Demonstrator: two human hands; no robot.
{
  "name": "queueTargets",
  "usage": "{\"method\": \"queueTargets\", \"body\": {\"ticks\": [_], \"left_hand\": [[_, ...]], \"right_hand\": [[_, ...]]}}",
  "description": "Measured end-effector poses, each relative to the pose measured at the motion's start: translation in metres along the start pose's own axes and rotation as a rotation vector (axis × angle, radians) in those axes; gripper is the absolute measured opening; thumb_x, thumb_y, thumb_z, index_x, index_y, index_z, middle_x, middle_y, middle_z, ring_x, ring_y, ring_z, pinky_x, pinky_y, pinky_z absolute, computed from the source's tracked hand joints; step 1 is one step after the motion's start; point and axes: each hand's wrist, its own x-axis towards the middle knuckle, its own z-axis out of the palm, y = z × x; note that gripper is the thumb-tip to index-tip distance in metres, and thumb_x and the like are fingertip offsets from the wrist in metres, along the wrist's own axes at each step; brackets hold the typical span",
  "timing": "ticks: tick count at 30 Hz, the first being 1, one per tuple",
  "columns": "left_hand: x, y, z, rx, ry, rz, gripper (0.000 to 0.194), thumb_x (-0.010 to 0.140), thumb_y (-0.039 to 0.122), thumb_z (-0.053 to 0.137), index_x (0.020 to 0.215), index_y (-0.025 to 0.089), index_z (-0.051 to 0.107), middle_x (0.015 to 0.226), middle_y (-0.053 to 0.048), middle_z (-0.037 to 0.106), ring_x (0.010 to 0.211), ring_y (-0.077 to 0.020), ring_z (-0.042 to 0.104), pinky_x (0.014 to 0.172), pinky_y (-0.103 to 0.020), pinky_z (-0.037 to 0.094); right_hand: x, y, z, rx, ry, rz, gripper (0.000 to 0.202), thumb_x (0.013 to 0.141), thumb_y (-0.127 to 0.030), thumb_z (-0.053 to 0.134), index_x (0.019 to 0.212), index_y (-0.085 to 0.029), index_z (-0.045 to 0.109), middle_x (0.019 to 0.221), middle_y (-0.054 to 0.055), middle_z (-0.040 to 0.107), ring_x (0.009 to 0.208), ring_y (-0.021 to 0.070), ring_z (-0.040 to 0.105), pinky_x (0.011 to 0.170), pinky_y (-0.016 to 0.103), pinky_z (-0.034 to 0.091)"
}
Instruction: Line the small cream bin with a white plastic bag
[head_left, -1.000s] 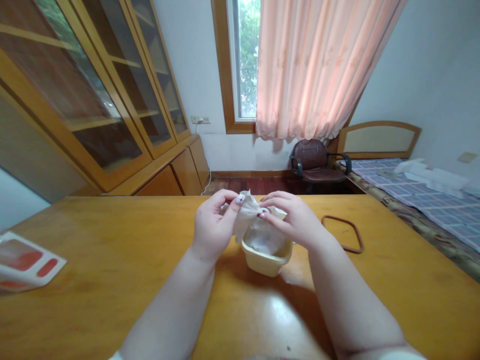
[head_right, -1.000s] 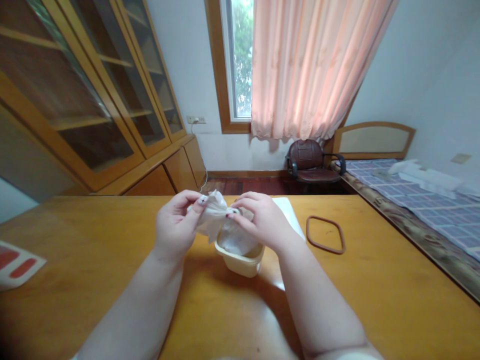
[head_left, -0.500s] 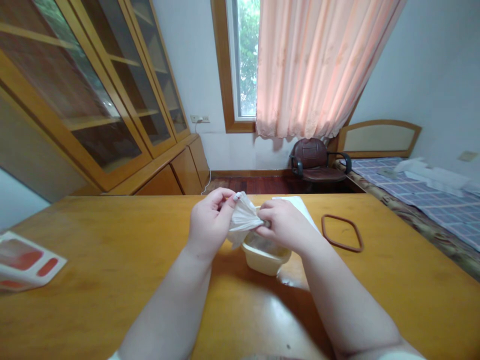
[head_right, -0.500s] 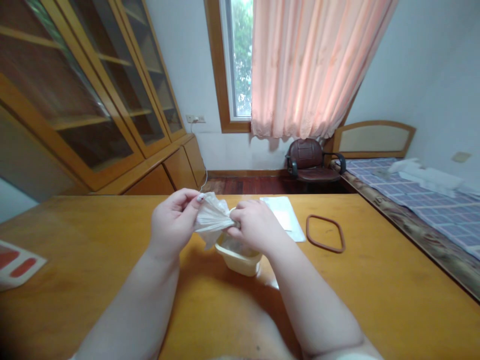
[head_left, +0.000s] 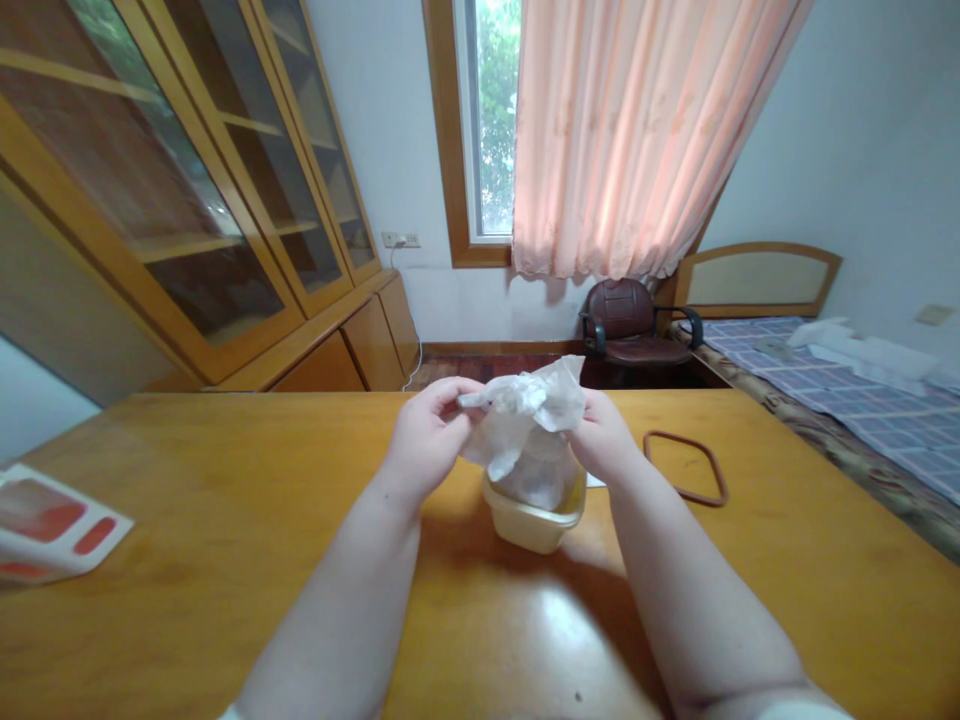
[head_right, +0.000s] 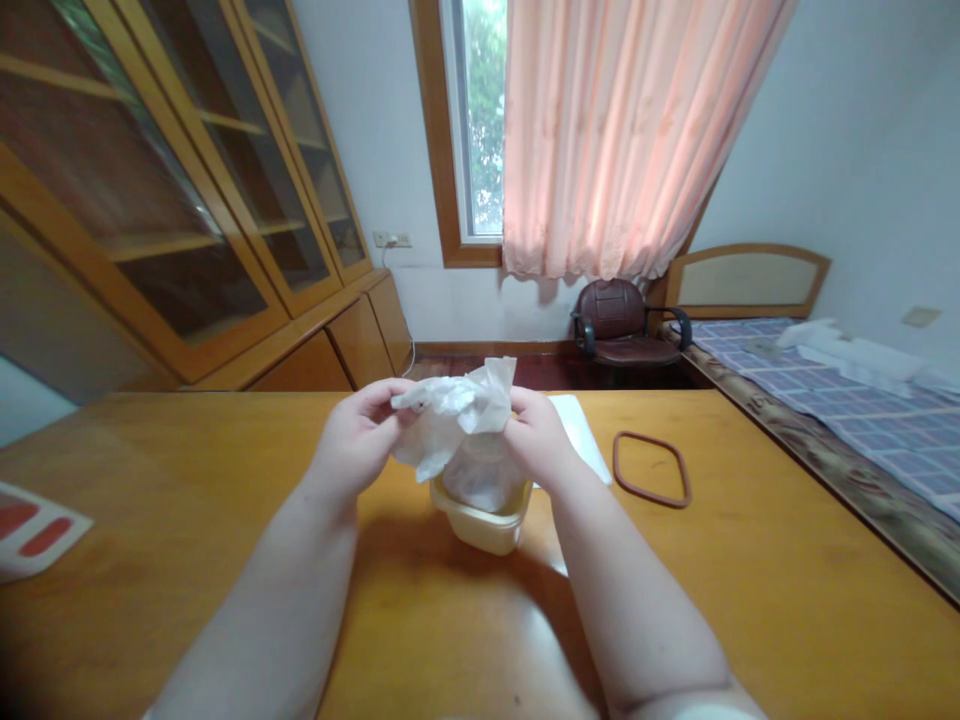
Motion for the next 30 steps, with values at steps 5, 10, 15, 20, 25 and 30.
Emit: {"method": "queueTargets", "body": {"ticks": [5, 10, 15, 20, 25, 30], "left_hand": [[-0.006, 0.007, -0.004, -0.336, 0.022, -0.154, 0.035, 0.068, 0.049, 0.076, 0.071, 0.014, 0.069, 0.067, -0.003, 0.066, 0.058, -0.0130, 0.058, 0.054, -0.022, 0.045], [-0.009, 0.007, -0.009, -0.594, 0.145, -0.138, 0.040, 0.066, 0.054, 0.076, 0.070, 0.015, 0.066, 0.066, 0.000, 0.067, 0.057, -0.0124, 0.061, 0.053, -0.021, 0.048], [-0.004, 0.006, -0.004, -0.619, 0.162, -0.157, 0.026, 0.073, 0.038, 0.076, 0.086, 0.018, 0.067, 0.073, 0.001, 0.069, 0.062, -0.0111, 0.064, 0.059, -0.020, 0.052], [-0.009, 0.017, 0.004, -0.666, -0.078, -0.095, 0.058, 0.071, 0.041, 0.077, 0.123, 0.022, 0.059, 0.113, -0.008, 0.068, 0.096, -0.0225, 0.067, 0.083, -0.032, 0.055], [-0.009, 0.010, 0.010, -0.664, -0.025, -0.018, 0.050, 0.085, 0.051, 0.058, 0.125, 0.022, 0.058, 0.130, -0.010, 0.059, 0.115, -0.0253, 0.059, 0.095, -0.038, 0.049], [0.001, -0.015, 0.016, -0.307, 0.045, -0.063, 0.034, 0.089, 0.039, 0.056, 0.115, 0.019, 0.062, 0.117, -0.010, 0.066, 0.104, -0.0213, 0.063, 0.096, -0.039, 0.047]], "right_hand": [[0.003, 0.005, 0.004, 0.139, 0.072, 0.067, 0.039, 0.077, -0.054, 0.064, 0.088, -0.018, 0.072, 0.092, 0.007, 0.073, 0.096, 0.0271, 0.065, 0.083, 0.037, 0.051], [0.007, 0.008, 0.008, 0.287, 0.160, 0.129, 0.051, 0.072, -0.060, 0.068, 0.099, -0.017, 0.071, 0.104, 0.009, 0.072, 0.105, 0.0280, 0.063, 0.096, 0.041, 0.045], [0.000, -0.003, -0.001, 0.135, -0.045, -0.049, 0.051, 0.072, -0.064, 0.066, 0.100, -0.022, 0.069, 0.106, 0.007, 0.070, 0.105, 0.0266, 0.062, 0.096, 0.040, 0.045], [-0.010, -0.029, 0.004, -0.216, -0.516, -0.123, 0.046, 0.061, -0.034, 0.081, 0.103, -0.022, 0.066, 0.108, 0.004, 0.068, 0.098, 0.0243, 0.063, 0.089, 0.035, 0.049], [-0.005, -0.018, 0.009, -0.153, -0.066, -0.027, 0.028, 0.069, -0.027, 0.068, 0.096, -0.019, 0.064, 0.097, 0.005, 0.071, 0.089, 0.0232, 0.065, 0.082, 0.036, 0.051], [0.009, -0.001, 0.007, 0.193, 0.270, -0.049, 0.033, 0.074, -0.032, 0.061, 0.103, -0.019, 0.064, 0.095, 0.004, 0.071, 0.100, 0.0250, 0.064, 0.090, 0.041, 0.050]]}}
